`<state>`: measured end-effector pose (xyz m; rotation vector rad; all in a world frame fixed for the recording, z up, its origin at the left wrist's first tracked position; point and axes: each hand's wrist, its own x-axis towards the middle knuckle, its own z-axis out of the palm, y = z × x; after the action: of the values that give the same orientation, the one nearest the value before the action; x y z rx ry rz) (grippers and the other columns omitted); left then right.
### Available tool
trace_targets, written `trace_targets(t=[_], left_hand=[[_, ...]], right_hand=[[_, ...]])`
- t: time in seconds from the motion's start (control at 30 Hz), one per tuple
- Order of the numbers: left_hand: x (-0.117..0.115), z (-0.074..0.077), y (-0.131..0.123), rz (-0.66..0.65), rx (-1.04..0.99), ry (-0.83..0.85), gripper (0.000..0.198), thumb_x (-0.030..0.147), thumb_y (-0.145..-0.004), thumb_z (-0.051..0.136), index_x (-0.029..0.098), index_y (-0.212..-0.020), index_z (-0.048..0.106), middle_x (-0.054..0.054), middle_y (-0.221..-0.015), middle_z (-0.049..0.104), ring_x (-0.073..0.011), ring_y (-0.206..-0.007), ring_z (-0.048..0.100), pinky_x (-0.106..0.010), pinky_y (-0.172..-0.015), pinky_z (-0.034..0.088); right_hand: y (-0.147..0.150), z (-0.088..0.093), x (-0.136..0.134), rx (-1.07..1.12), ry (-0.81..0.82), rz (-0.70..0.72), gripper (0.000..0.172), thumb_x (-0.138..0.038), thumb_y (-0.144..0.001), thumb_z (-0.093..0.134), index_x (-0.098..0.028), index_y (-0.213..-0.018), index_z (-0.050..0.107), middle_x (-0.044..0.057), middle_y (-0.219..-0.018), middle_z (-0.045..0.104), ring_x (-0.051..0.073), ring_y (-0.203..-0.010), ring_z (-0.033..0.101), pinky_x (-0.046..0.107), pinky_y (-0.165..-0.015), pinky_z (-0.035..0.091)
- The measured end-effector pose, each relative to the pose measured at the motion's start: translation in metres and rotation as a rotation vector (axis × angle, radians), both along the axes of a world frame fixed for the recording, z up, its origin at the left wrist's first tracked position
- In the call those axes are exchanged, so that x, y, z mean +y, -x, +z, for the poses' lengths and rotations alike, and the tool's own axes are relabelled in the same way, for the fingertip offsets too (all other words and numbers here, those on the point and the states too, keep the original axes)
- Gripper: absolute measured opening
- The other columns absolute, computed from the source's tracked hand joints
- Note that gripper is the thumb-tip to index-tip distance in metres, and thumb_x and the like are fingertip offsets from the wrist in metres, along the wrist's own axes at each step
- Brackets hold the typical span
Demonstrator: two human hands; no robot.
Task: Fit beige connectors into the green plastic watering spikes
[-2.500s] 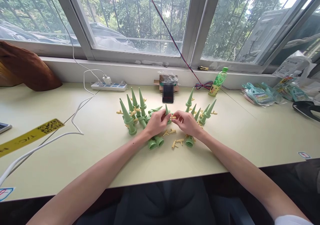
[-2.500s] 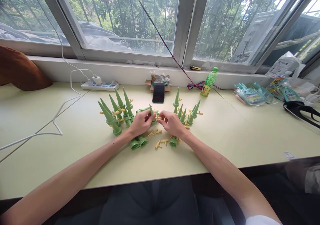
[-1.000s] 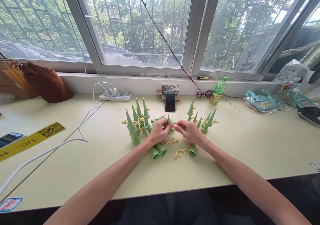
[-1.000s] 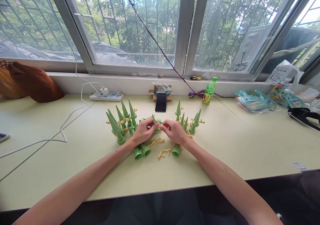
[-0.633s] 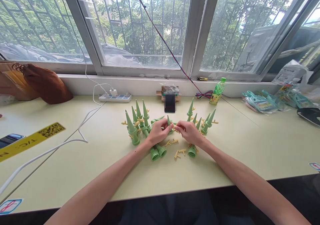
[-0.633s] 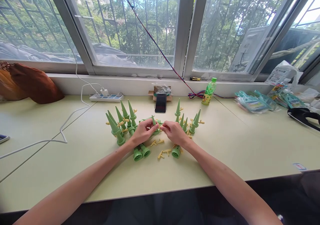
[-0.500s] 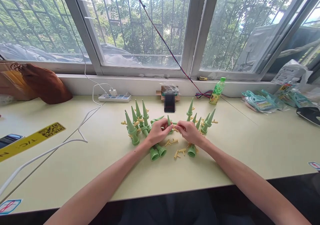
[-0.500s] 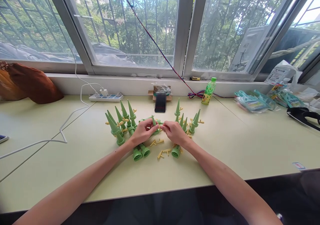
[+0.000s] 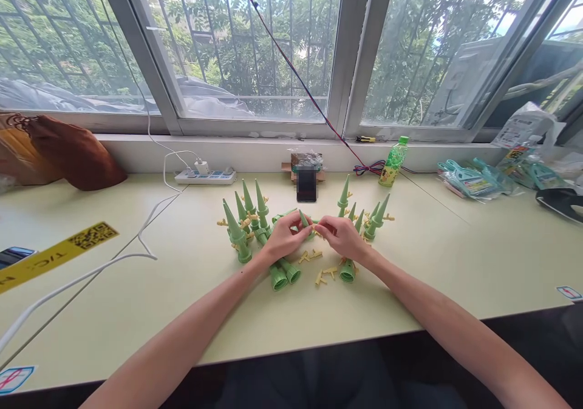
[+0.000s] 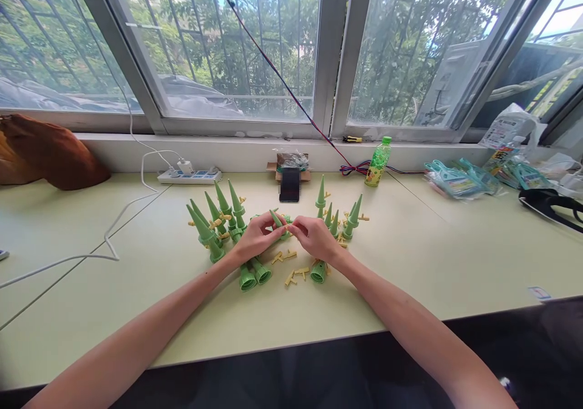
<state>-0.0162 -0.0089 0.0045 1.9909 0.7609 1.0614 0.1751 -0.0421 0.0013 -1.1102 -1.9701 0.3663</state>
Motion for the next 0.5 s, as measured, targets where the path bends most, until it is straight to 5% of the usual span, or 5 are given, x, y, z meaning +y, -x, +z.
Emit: trace_targets(t=[0.17,0.5], left_hand=[[0.003,-0.0021,0.0006,0.013,-0.001,-0.012,0.022,0.037,-0.087,0.061,0.015,-0.089,0.064,-0.006,-0.087,0.061,-0.0136,-0.074,0.054,-0.024,-0.06,0.049],[0.0007,0.0013,0.0029,-0.015,-0.012,-0.007,0.023,0.038,-0.084,0.066,0.015,-0.091,0.066,-0.006,-0.094,0.063,-0.0111,-0.071,0.052,-0.021,-0.057,0.048]], right_hand=[[0.0017,-0.0004,-0.0012,0.023,-0.027,0.037,0.013,-0.031,-0.091,0.058,-0.017,-0.091,0.06,0.002,-0.077,0.063,0.011,-0.057,0.048,0.024,-0.057,0.04],[0.0017,-0.0047,0.0048,0.055,-0.014,0.009,0.014,-0.029,-0.091,0.057,-0.017,-0.084,0.061,0.001,-0.069,0.063,0.011,-0.055,0.047,0.024,-0.057,0.04]])
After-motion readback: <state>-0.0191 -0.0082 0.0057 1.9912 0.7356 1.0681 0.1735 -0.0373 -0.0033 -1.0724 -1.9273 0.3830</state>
